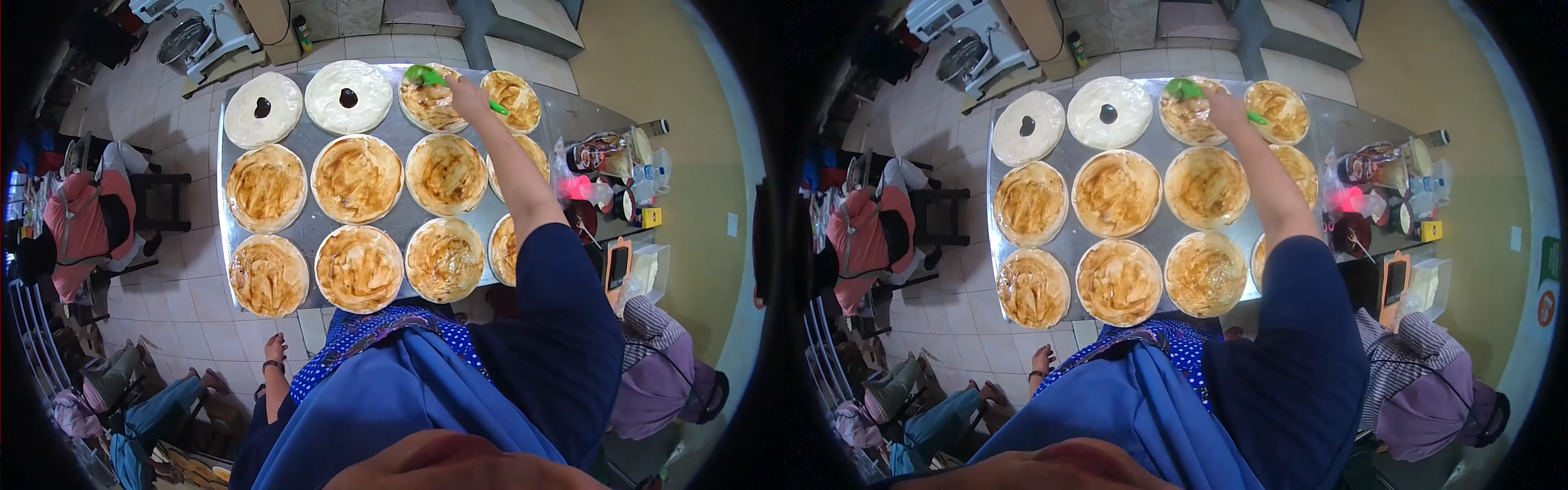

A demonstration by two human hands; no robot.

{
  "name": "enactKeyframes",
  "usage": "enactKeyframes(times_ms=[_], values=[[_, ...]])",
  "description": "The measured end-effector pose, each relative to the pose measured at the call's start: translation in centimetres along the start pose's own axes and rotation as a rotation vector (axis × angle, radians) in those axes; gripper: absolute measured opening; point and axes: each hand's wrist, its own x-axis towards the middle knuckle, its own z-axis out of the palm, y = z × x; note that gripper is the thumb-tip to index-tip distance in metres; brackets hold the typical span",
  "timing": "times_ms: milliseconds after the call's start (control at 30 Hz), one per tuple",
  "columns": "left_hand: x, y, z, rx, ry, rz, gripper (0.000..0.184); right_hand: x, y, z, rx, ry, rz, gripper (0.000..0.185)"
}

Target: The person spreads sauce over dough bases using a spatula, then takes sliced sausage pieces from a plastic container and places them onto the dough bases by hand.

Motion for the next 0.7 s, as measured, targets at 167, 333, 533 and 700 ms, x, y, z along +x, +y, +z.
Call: enactKeyframes(times_ms=[167,333,533,700], values=[[-0.5,0.3,-0.3,-0.032,0.021,0.057,0.041,-3.8,3.6,-0.8,0.067,-0.049,0.325,0.032],[1.8,-1.1,0.1,0.011,-0.058,0.026,0.043,-14.1,0.8,-1.8,0.214,-0.196,0.537,0.027],[1.4,0.6,0.4,0.06,-0.056,0.037,0.045,-13.5,0.2,0.6,0.648,0.036,0.653,0.02],[1.3,1.3,-0.1,-0.006,-0.027,0.103,0.045,-13.5,-4.2,3.2,0.655,0.012,0.433,0.018]])
